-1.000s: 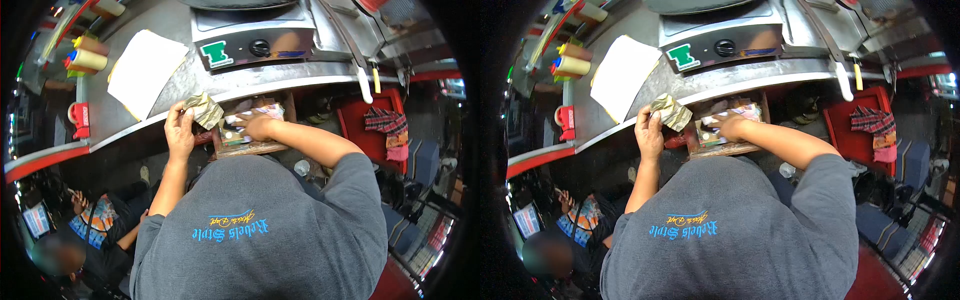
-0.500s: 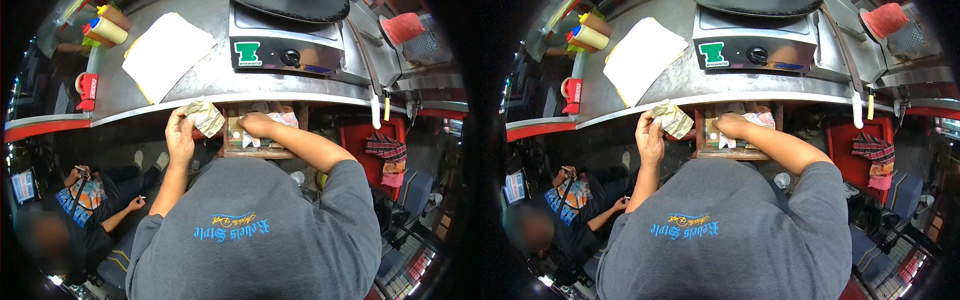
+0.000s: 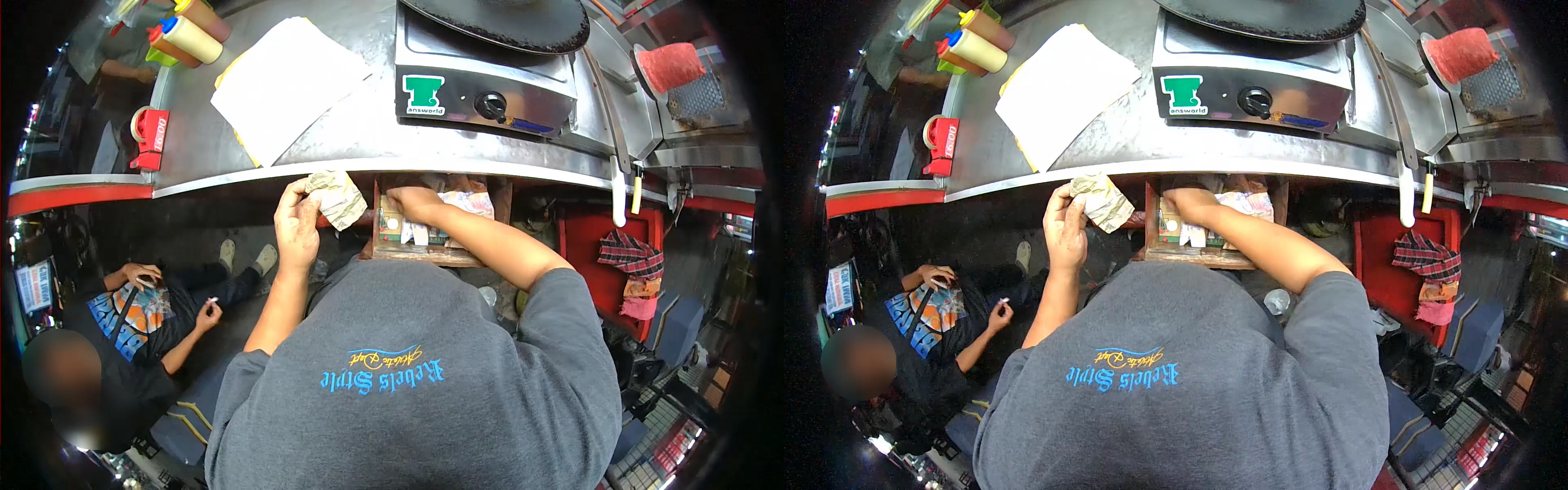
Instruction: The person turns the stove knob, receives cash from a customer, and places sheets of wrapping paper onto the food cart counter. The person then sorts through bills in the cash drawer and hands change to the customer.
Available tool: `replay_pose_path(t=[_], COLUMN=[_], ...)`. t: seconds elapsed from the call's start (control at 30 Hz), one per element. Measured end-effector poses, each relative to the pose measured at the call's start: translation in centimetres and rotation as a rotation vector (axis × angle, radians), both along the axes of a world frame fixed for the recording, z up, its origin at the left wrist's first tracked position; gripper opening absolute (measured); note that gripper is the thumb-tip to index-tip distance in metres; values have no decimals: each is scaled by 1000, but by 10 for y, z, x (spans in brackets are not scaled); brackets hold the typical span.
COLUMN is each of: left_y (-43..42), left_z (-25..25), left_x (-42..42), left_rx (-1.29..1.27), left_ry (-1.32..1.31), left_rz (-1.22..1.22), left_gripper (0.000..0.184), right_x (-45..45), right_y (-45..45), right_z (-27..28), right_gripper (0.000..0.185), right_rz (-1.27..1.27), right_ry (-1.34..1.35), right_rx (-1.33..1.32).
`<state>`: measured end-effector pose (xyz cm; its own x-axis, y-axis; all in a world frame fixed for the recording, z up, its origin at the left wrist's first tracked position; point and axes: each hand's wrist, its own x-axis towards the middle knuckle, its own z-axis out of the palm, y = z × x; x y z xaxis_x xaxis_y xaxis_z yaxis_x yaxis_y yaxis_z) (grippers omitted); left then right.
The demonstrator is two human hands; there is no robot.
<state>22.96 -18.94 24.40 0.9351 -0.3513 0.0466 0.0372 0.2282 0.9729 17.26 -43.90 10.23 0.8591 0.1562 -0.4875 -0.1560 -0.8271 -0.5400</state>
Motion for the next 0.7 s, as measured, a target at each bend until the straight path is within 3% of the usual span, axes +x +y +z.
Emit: replay_pose_path(t=[0.07, 0.17, 0.27, 0.43, 0.5, 0.57, 0.63, 0.7], left_y=[2, 2, -3, -6, -10, -10, -5, -7], left_z=[-2, -4, -1, -5, -6, -4, -3, 5], left_x=[4, 5, 5, 11, 13, 15, 19, 18], left_rx=[6, 2, -23, 17, -19, -41, -83, -230], left_ry=[10, 39, 65, 23, 22, 37, 67, 176], left_rz=[16, 29, 14, -26, -16, 1, -12, 8], left_gripper=[24, 25, 26, 29, 29, 28, 27, 27], right_x=[-12, -30, -28, -29, -27, -25, -27, -27], right_y=[-3, 9, 16, 22, 18, 8, 0, -15], right_z=[9, -7, -7, 0, 4, 25, 44, 108], right_gripper=[5, 14, 20, 19, 16, 10, 14, 20], right_rz=[184, 255, 353, 301, 393, 327, 42, -25], right_ry=[-104, -347, -300, -341, -321, -279, -240, -310], right_rx=[85, -7, -107, -34, 14, 34, 82, 266])
